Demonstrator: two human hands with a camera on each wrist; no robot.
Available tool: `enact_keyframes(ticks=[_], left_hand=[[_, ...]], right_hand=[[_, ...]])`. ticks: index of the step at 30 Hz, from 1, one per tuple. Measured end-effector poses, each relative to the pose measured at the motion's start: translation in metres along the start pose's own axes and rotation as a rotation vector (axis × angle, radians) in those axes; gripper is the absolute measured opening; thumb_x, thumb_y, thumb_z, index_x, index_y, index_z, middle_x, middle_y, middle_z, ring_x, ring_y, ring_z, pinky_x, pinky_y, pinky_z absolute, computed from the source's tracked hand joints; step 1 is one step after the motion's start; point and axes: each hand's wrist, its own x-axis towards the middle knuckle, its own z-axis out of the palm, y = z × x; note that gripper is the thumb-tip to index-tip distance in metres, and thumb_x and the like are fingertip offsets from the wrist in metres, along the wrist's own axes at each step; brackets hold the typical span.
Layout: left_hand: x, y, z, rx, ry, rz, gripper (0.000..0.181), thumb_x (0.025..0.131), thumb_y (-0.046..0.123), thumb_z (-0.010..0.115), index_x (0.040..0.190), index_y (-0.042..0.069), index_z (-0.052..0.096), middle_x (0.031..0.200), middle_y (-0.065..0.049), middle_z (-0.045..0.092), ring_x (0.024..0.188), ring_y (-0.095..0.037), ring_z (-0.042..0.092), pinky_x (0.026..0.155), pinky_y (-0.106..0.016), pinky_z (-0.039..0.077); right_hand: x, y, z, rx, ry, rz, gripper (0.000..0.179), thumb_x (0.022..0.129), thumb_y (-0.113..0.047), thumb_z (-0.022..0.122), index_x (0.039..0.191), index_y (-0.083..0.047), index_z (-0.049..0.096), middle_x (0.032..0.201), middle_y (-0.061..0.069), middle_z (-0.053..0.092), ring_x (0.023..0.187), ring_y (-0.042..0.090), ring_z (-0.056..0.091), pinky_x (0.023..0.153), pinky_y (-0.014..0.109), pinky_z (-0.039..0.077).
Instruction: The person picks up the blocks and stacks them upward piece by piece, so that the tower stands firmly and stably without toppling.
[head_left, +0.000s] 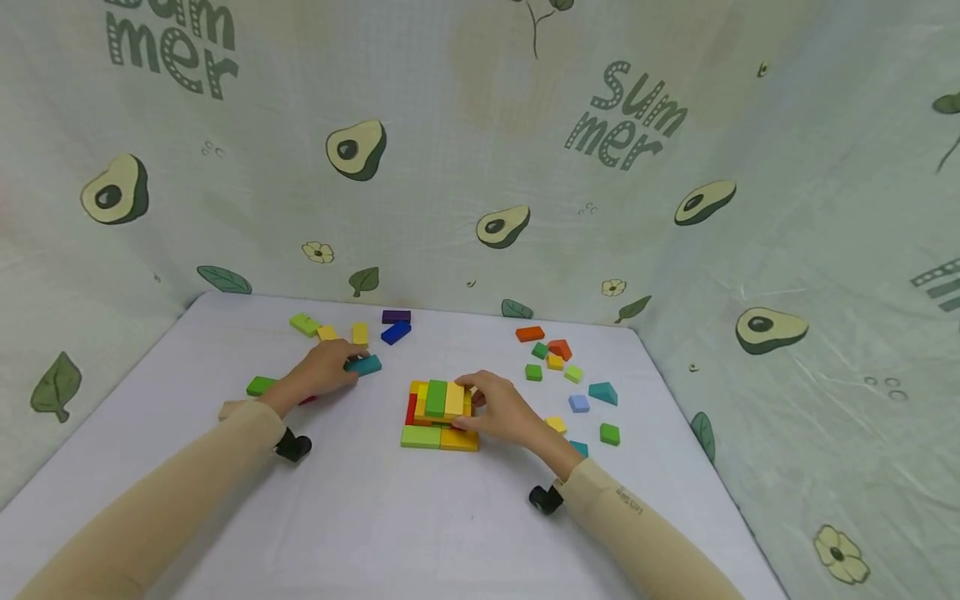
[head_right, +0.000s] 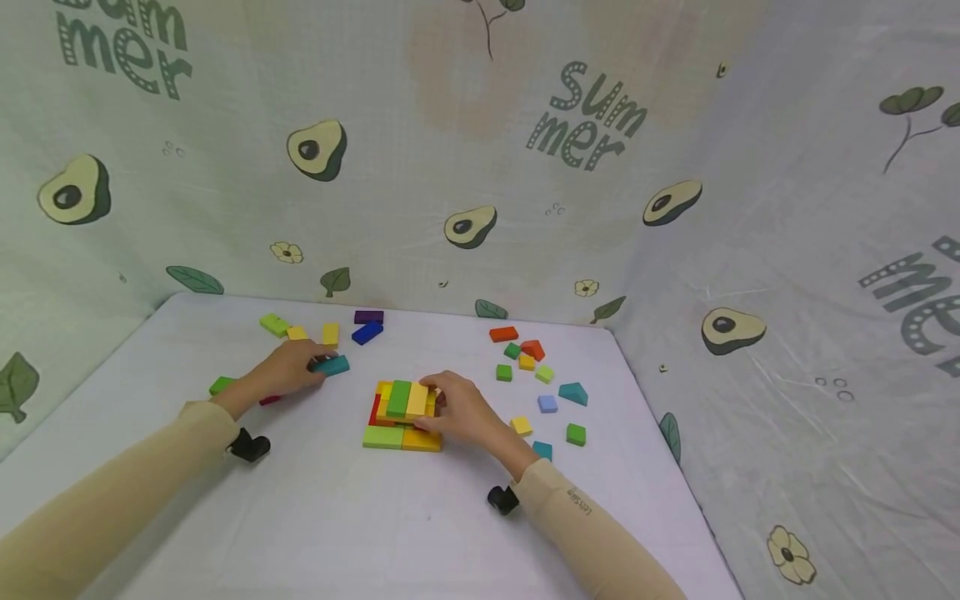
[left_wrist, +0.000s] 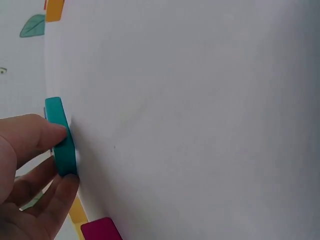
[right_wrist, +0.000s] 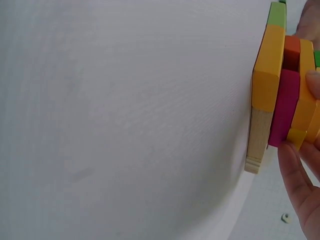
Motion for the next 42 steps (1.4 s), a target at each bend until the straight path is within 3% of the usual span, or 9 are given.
enact_keyframes(ticks=[6, 13, 17, 20, 25, 33, 42], left_hand=[[-0.004, 0.015, 0.002, -0.013, 0.052, 0.07, 0.041, 0.099, 0.008, 0.073, 0.139, 0.002, 0.068, 0.129, -0.02, 0.069, 0.115, -0.035, 0.064, 0.103, -0.056, 0.055], [-0.012, 0.066, -0.006, -0.038, 0.09, 0.247, 0.042, 0.1, 0.01, 0.074, 0.142, 0.011, 0.068, 0.133, -0.011, 0.071, 0.12, -0.03, 0.066, 0.103, -0.05, 0.058], [-0.018, 0.093, -0.005, -0.06, 0.067, 0.321, 0.043, 0.1, 0.01, 0.075, 0.142, 0.013, 0.068, 0.136, -0.008, 0.071, 0.121, -0.028, 0.067, 0.102, -0.047, 0.058], [-0.019, 0.105, -0.001, -0.075, 0.04, 0.355, 0.042, 0.1, 0.011, 0.075, 0.142, 0.013, 0.068, 0.134, -0.006, 0.071, 0.12, -0.025, 0.067, 0.101, -0.043, 0.059], [-0.015, 0.112, 0.008, -0.089, 0.02, 0.365, 0.041, 0.1, 0.011, 0.075, 0.14, 0.013, 0.069, 0.131, -0.005, 0.072, 0.121, -0.024, 0.067, 0.103, -0.042, 0.058], [-0.006, 0.117, 0.019, -0.092, -0.003, 0.354, 0.037, 0.1, 0.013, 0.075, 0.137, 0.012, 0.07, 0.132, -0.005, 0.072, 0.124, -0.025, 0.066, 0.107, -0.044, 0.056], [-0.003, 0.12, 0.025, -0.115, -0.01, 0.295, 0.041, 0.099, 0.019, 0.077, 0.139, 0.011, 0.068, 0.129, -0.005, 0.072, 0.113, -0.022, 0.067, 0.101, -0.04, 0.059]], right_hand=[[0.0, 0.002, 0.002, 0.006, -0.004, 0.01, 0.062, 0.092, -0.034, 0.087, 0.145, -0.015, 0.062, 0.131, 0.001, 0.065, 0.105, 0.019, 0.063, 0.092, 0.03, 0.059], [0.001, 0.001, 0.001, 0.01, 0.006, 0.014, 0.061, 0.091, -0.034, 0.087, 0.145, -0.015, 0.062, 0.13, 0.0, 0.065, 0.106, 0.02, 0.062, 0.093, 0.031, 0.059], [0.001, 0.001, 0.001, 0.014, 0.012, 0.001, 0.061, 0.092, -0.034, 0.087, 0.144, -0.014, 0.063, 0.129, 0.001, 0.066, 0.105, 0.02, 0.062, 0.093, 0.032, 0.059], [-0.001, 0.001, 0.001, 0.016, 0.016, -0.004, 0.062, 0.092, -0.034, 0.087, 0.145, -0.013, 0.062, 0.129, 0.003, 0.066, 0.103, 0.019, 0.062, 0.092, 0.032, 0.059], [-0.003, 0.0, 0.003, 0.038, 0.033, -0.003, 0.071, 0.092, -0.031, 0.087, 0.152, -0.013, 0.055, 0.136, 0.006, 0.066, 0.104, 0.018, 0.062, 0.094, 0.033, 0.059], [-0.01, -0.001, 0.005, 0.102, 0.073, -0.043, 0.078, 0.093, -0.028, 0.085, 0.159, -0.017, 0.044, 0.145, 0.01, 0.062, 0.119, 0.025, 0.064, 0.102, 0.041, 0.058], [-0.01, 0.002, 0.005, 0.066, 0.103, -0.084, 0.063, 0.095, -0.026, 0.084, 0.15, -0.016, 0.056, 0.144, 0.003, 0.064, 0.119, 0.021, 0.066, 0.1, 0.035, 0.059]])
